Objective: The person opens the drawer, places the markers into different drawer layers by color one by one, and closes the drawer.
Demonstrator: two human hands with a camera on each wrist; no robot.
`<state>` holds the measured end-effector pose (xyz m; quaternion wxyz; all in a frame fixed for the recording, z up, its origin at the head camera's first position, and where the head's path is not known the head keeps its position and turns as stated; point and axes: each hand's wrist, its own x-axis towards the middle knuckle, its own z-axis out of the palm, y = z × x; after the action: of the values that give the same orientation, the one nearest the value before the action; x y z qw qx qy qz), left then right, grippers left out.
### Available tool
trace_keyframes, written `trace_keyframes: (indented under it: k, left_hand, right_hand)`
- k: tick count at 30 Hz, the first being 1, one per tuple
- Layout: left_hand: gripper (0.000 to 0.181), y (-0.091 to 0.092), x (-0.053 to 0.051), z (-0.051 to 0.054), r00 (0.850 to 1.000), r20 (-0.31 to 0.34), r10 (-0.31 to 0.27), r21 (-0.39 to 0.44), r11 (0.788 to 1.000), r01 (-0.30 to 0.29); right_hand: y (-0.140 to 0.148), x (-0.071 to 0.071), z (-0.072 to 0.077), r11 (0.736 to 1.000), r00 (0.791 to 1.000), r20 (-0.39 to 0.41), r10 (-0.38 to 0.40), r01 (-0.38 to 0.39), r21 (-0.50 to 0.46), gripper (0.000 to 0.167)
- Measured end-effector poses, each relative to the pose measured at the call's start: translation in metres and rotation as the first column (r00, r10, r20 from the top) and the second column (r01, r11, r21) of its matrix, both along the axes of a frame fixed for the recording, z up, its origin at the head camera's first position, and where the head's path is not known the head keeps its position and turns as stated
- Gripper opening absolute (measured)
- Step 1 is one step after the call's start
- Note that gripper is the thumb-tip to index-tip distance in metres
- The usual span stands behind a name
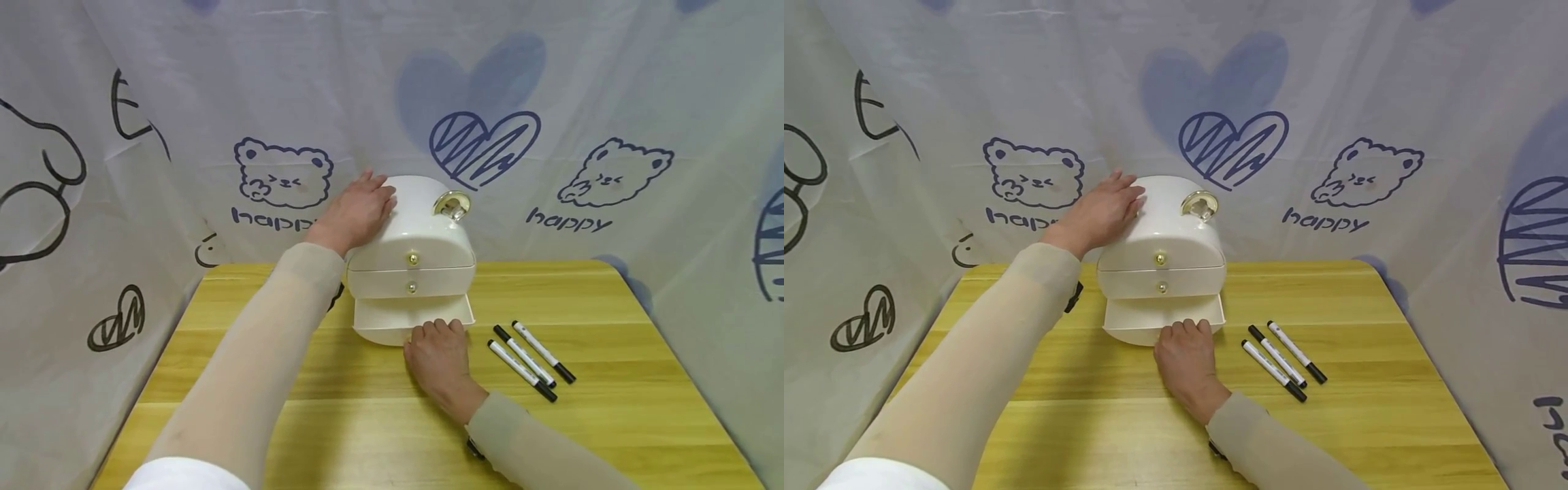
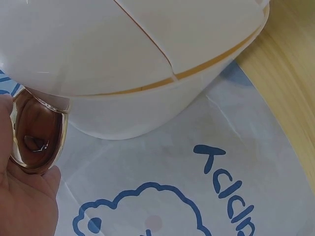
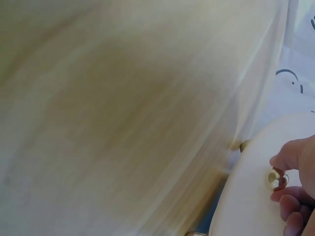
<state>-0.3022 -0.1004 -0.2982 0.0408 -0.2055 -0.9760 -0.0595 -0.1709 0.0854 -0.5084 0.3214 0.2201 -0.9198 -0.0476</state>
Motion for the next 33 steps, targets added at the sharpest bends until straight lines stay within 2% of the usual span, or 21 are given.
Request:
trace_keyframes:
  k: [5, 9, 14, 17, 27, 33]
  left_hand:
    - [0.053, -0.0005, -0.0002, 0.0001, 1.000, -0.003, -0.001, 0.001, 1.000, 0.001]
    - [0.053, -0.0003, 0.0008, 0.0008, 1.000, -0.002, 0.000, 0.002, 1.000, 0.000]
    - [0.053, -0.0009, 0.0010, 0.0007, 1.000, 0.003, 0.003, 0.005, 1.000, -0.003]
    - [0.053, -0.0009, 0.0007, 0.0001, 1.000, 0.000, 0.000, 0.006, 1.000, 0.000]
    - [0.052, -0.0014, 0.0016, -0.0003, 1.000, 0.000, -0.006, 0.004, 1.000, 0.006]
    - [0.052, -0.0014, 0.0015, 0.0002, 1.000, -0.005, -0.010, 0.004, 1.000, 0.010]
  right_hand:
    - [0.0033, 0.0003, -0.0015, 1.000, 0.999, -0.039, 0.023, -0.022, 0.012, 0.048]
    - [0.0057, 0.0024, -0.0004, 1.000, 1.000, -0.013, 0.021, -0.021, 0.010, 0.044]
    - [0.0054, 0.0064, 0.0005, 0.995, 0.999, 0.026, 0.020, -0.017, -0.102, 0.036]
    - [0.0059, 0.0073, -0.0006, 0.990, 1.000, 0.025, 0.018, -0.014, -0.138, 0.035]
    - [0.0064, 0.0065, -0.0017, 0.992, 1.000, 0.000, 0.016, -0.016, -0.127, 0.039]
    - [0.0047, 0.0040, -0.0026, 0.996, 1.000, -0.001, -0.009, 0.009, -0.089, 0.054]
